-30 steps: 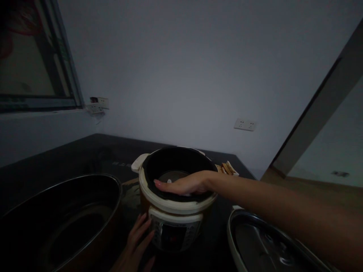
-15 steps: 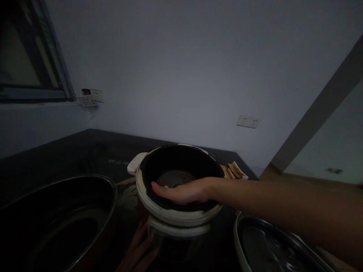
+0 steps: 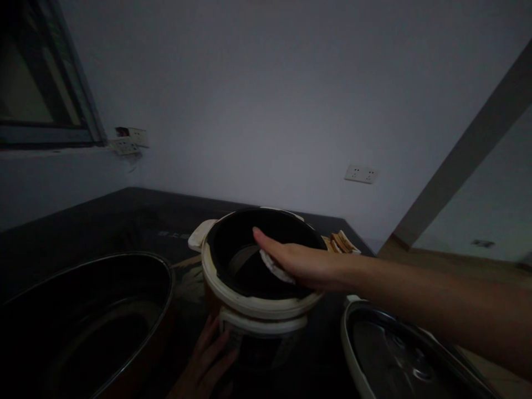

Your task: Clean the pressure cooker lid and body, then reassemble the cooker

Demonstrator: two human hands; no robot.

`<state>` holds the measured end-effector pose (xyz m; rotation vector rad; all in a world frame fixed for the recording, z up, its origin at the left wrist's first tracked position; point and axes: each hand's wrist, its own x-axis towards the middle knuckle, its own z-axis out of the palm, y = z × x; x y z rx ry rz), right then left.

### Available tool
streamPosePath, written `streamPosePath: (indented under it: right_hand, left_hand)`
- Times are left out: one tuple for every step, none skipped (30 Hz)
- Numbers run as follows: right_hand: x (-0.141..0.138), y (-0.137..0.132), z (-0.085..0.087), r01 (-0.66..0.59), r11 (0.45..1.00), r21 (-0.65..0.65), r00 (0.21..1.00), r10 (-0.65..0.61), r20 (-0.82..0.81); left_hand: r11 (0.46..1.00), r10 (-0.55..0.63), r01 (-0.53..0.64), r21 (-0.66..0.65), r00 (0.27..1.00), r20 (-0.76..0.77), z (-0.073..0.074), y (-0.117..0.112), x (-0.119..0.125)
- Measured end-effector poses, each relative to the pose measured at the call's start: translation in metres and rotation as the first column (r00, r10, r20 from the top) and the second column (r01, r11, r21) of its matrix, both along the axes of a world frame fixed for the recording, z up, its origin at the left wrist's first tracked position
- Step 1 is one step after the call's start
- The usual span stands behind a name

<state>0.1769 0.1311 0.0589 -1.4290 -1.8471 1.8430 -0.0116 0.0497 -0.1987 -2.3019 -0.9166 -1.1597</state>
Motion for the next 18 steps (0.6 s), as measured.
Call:
streamPosePath:
  right_hand:
    - [0.002,0.003,0.0,0.017,0.997,-0.077,0.999,-0.021,-0.045]
    - [0.003,0.006,0.0,0.043,0.989,-0.145,0.995,-0.055,-0.082]
    - [0.003,0.009,-0.001,0.077,0.979,-0.188,0.99,-0.098,-0.105]
    - [0.002,0.011,-0.001,0.118,0.974,-0.196,0.984,-0.141,-0.111]
    - [0.001,0.012,-0.001,0.159,0.97,-0.183,0.978,-0.18,-0.105]
    - [-0.001,0.012,-0.002,0.182,0.97,-0.163,0.976,-0.199,-0.09]
    - [-0.003,0.012,-0.003,0.177,0.974,-0.138,0.98,-0.188,-0.067]
    - [-0.006,0.011,-0.003,0.14,0.984,-0.114,0.989,-0.145,-0.039]
    - [-0.01,0.01,-0.003,0.08,0.993,-0.091,0.997,-0.081,-0.007]
    - [-0.013,0.009,-0.004,0.012,0.998,-0.067,1.0,-0.01,0.022]
    - [-0.017,0.008,-0.005,-0.049,0.998,-0.046,0.998,0.051,0.046]
    - [-0.02,0.007,-0.006,-0.093,0.995,-0.034,0.993,0.095,0.068]
    - [-0.022,0.007,-0.007,-0.123,0.992,-0.04,0.988,0.126,0.094]
    - [-0.025,0.007,-0.008,-0.141,0.988,-0.063,0.981,0.148,0.125]
    - [-0.026,0.007,-0.009,-0.153,0.984,-0.091,0.974,0.165,0.155]
    - [-0.027,0.008,-0.011,-0.156,0.981,-0.113,0.967,0.175,0.184]
    - [-0.028,0.008,-0.012,-0.156,0.98,-0.123,0.962,0.179,0.208]
    - [-0.029,0.009,-0.013,-0.152,0.98,-0.127,0.957,0.178,0.228]
  left_hand:
    - [1.0,-0.008,0.008,-0.002,1.0,0.015,0.002,0.0,0.001]
    - [1.0,-0.019,0.019,-0.004,0.999,0.029,0.005,0.0,0.001]
    - [1.0,-0.029,0.029,-0.008,0.999,0.037,0.009,-0.001,0.001]
    - [0.999,-0.037,0.037,-0.015,0.999,0.038,0.013,-0.002,0.0]
    - [0.999,-0.041,0.042,-0.025,0.999,0.033,0.018,-0.003,-0.001]
    - [0.998,-0.042,0.043,-0.04,0.999,0.022,0.022,-0.004,-0.001]
    - [0.998,-0.042,0.043,-0.055,0.999,0.007,0.026,-0.006,-0.002]
    - [0.997,-0.041,0.041,-0.064,0.999,-0.003,0.029,-0.007,-0.003]
    - [0.997,-0.039,0.038,-0.067,0.999,-0.009,0.031,-0.008,-0.003]
    - [0.997,-0.039,0.038,-0.066,0.999,-0.008,0.032,-0.009,-0.003]
    - [0.997,-0.038,0.038,-0.067,0.999,-0.007,0.032,-0.009,-0.003]
    - [0.997,-0.039,0.039,-0.067,0.999,-0.002,0.032,-0.009,-0.003]
    - [0.997,-0.044,0.044,-0.065,0.999,0.011,0.03,-0.008,-0.002]
    - [0.997,-0.05,0.052,-0.066,0.998,0.024,0.029,-0.007,-0.002]
    - [0.996,-0.059,0.061,-0.064,0.998,0.035,0.027,-0.006,-0.002]
    - [0.996,-0.066,0.068,-0.063,0.997,0.042,0.025,-0.006,-0.002]
    - [0.995,-0.069,0.072,-0.067,0.997,0.04,0.024,-0.005,-0.002]
    - [0.995,-0.072,0.074,-0.07,0.997,0.033,0.023,-0.005,-0.003]
